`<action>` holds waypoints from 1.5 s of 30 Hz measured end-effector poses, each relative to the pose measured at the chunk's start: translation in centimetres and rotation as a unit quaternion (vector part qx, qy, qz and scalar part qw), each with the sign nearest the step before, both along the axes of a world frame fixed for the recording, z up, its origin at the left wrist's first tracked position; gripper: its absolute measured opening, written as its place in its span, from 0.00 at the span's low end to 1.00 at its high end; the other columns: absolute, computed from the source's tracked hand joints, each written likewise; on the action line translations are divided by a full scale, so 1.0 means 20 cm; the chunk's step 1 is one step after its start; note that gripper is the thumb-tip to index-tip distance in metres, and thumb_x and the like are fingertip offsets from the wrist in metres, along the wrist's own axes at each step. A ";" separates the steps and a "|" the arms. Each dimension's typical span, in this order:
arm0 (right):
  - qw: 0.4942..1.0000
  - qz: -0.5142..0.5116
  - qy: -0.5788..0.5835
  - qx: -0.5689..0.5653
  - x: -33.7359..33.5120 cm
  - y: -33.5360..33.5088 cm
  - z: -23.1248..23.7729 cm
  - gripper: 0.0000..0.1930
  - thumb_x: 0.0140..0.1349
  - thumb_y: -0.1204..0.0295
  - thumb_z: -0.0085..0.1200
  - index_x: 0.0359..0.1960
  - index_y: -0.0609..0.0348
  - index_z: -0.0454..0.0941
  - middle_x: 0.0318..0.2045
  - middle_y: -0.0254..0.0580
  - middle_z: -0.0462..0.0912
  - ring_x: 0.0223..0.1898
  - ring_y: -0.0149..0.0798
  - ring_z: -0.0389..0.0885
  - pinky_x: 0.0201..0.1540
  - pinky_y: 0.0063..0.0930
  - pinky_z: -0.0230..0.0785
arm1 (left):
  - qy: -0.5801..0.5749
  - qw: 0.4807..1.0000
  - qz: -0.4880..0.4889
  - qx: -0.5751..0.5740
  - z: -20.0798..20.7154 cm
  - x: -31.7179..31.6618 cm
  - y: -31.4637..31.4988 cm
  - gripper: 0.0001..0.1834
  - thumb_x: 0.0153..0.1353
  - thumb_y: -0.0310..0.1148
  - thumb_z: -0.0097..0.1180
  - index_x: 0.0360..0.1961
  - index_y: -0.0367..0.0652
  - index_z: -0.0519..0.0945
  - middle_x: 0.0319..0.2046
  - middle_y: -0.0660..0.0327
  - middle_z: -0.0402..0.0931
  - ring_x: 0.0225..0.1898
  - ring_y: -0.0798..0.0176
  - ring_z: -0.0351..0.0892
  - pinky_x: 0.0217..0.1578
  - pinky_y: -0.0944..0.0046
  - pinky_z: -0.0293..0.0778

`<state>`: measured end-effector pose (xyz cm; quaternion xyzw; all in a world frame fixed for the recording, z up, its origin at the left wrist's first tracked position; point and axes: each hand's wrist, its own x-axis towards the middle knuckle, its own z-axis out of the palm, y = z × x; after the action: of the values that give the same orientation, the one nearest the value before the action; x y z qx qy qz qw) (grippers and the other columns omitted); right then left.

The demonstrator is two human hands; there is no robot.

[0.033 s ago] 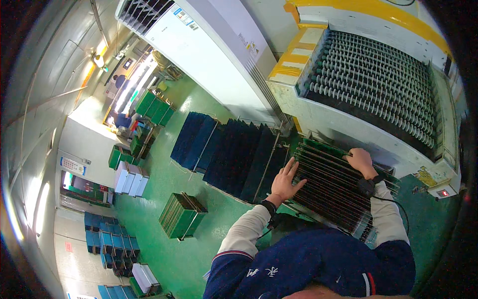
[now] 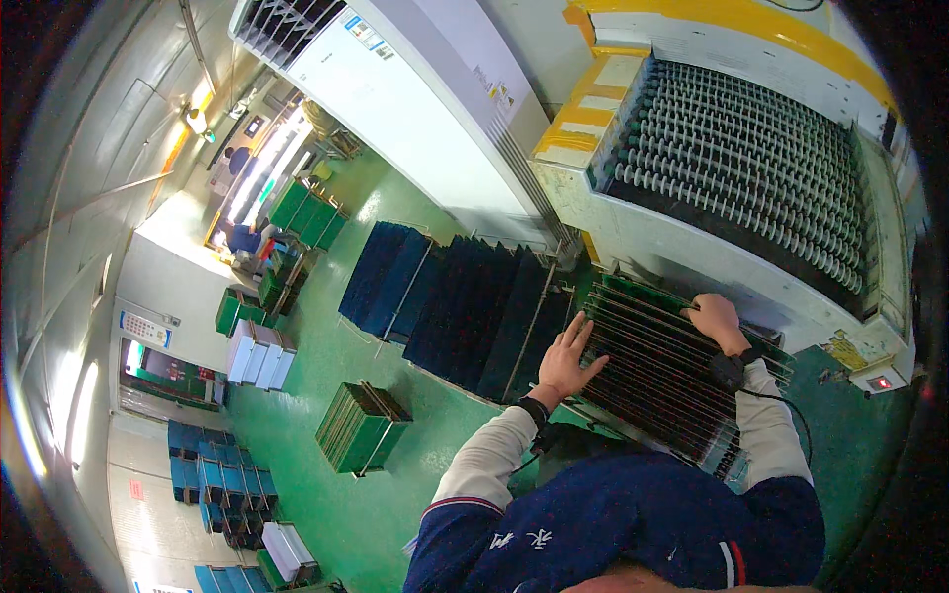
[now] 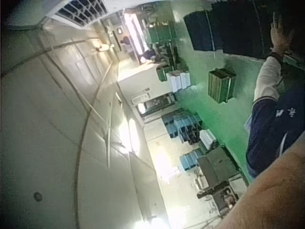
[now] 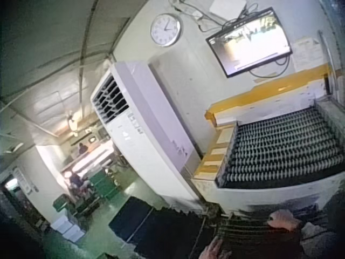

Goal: Transferring green circuit boards from a drying rack into a processing machine and back.

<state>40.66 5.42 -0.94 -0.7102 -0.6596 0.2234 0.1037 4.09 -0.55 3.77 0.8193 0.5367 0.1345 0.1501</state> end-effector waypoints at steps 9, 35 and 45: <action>1.000 0.002 0.004 -0.008 -0.01 -0.02 0.05 0.23 0.62 0.49 0.64 0.39 0.59 0.89 0.38 0.58 0.88 0.43 0.62 0.87 0.49 0.55 0.78 | -0.001 0.999 0.005 -0.033 0.01 0.00 0.00 0.46 0.66 0.60 0.61 0.77 0.45 0.64 0.81 0.56 0.53 0.67 0.38 0.71 0.66 0.46 0.72; 0.991 0.103 -0.031 0.082 0.05 0.03 0.11 0.18 0.63 0.55 0.61 0.33 0.60 0.87 0.32 0.60 0.85 0.39 0.65 0.84 0.45 0.59 0.76 | -0.021 0.999 -0.022 0.040 -0.01 -0.01 -0.01 0.43 0.64 0.56 0.65 0.73 0.41 0.70 0.79 0.55 0.58 0.64 0.40 0.74 0.63 0.48 0.75; 0.957 -0.114 0.094 0.251 0.83 -0.09 1.28 0.15 0.62 0.62 0.67 0.32 0.63 0.85 0.29 0.47 0.85 0.30 0.42 0.82 0.36 0.41 0.73 | -0.008 1.000 -0.021 0.008 -0.02 0.00 0.03 0.47 0.64 0.58 0.64 0.75 0.41 0.67 0.79 0.52 0.57 0.66 0.41 0.72 0.65 0.48 0.73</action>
<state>57.24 3.67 24.59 -0.7073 -0.5965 0.1035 0.3650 4.18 0.11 3.44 0.8303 0.5173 0.1424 0.1507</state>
